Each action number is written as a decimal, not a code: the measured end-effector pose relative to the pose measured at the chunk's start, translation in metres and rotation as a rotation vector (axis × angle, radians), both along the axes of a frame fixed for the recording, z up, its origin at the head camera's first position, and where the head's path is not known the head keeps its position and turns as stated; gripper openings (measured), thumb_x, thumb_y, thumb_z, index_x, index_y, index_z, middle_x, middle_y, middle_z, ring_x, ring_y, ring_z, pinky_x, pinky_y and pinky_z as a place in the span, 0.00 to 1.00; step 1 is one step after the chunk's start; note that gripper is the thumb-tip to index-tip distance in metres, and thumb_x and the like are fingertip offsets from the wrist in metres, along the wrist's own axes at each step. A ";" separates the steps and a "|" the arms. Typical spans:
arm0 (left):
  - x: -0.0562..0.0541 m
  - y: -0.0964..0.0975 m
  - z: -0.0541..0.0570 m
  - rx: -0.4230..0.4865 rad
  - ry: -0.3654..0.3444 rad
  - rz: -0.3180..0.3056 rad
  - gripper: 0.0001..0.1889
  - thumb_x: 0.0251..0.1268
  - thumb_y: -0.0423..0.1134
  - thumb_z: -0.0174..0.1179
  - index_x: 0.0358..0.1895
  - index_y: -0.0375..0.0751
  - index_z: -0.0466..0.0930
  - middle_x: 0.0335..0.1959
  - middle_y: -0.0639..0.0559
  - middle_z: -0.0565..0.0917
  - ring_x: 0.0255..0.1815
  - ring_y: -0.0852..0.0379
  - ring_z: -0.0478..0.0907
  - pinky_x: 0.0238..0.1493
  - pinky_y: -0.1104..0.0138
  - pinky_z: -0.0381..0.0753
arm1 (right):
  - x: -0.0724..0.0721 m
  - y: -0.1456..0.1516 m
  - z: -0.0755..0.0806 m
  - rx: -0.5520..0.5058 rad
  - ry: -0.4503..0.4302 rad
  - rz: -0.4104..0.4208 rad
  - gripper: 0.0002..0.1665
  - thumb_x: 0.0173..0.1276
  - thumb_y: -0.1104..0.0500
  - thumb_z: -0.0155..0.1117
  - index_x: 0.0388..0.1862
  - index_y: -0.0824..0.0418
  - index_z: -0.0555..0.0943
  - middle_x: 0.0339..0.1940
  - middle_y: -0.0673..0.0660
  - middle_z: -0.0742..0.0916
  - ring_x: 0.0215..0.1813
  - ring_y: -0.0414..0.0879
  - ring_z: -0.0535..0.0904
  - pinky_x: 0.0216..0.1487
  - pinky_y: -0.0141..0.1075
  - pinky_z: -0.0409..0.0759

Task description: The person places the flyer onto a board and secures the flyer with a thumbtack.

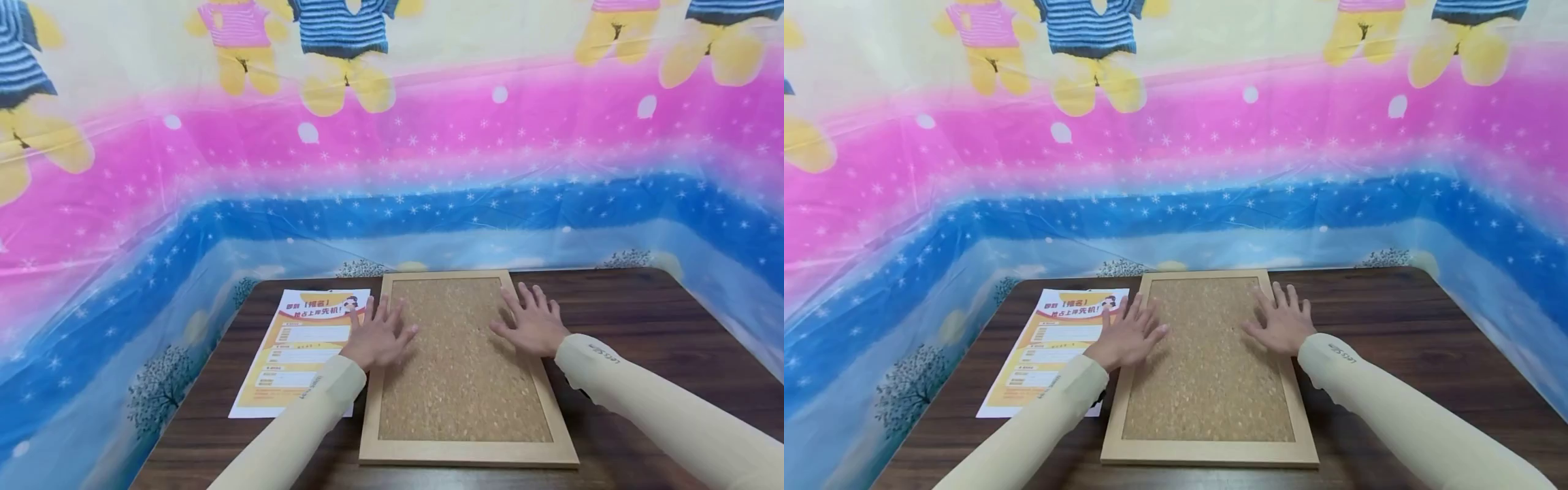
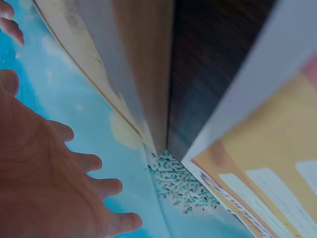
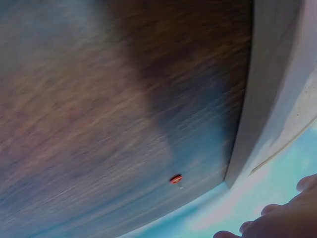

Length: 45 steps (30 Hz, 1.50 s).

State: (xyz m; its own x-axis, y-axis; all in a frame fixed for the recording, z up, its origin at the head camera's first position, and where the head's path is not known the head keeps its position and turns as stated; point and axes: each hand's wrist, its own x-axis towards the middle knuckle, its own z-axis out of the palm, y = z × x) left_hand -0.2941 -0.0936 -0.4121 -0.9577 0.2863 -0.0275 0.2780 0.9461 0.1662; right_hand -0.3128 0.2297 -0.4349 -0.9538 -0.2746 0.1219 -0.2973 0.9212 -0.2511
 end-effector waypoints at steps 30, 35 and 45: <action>0.013 -0.085 -0.014 0.061 -0.005 0.083 0.37 0.72 0.63 0.33 0.76 0.49 0.41 0.75 0.40 0.41 0.73 0.34 0.34 0.60 0.34 0.28 | 0.010 0.050 -0.012 -0.027 -0.027 -0.032 0.50 0.67 0.31 0.47 0.76 0.61 0.51 0.72 0.74 0.51 0.69 0.75 0.40 0.57 0.71 0.40; 0.014 -0.097 -0.017 0.042 -0.003 0.109 0.36 0.72 0.63 0.33 0.76 0.48 0.44 0.75 0.39 0.41 0.72 0.33 0.34 0.60 0.34 0.27 | 0.012 0.056 -0.014 -0.027 -0.031 -0.044 0.51 0.66 0.31 0.48 0.75 0.63 0.52 0.72 0.74 0.51 0.69 0.75 0.40 0.56 0.72 0.40; 0.019 -0.125 -0.020 0.031 0.001 0.186 0.40 0.70 0.65 0.34 0.75 0.42 0.45 0.74 0.35 0.42 0.71 0.30 0.34 0.59 0.33 0.28 | 0.010 0.067 -0.015 -0.025 -0.108 -0.079 0.49 0.69 0.35 0.48 0.75 0.66 0.49 0.71 0.76 0.50 0.67 0.77 0.41 0.53 0.74 0.43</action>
State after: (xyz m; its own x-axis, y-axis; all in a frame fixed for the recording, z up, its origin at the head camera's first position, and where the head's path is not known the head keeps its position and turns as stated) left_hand -0.2755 -0.2186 -0.4324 -0.9942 0.1053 -0.0203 0.0994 0.9756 0.1956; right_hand -0.3026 0.2968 -0.4497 -0.9802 -0.1966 0.0231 -0.1943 0.9335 -0.3012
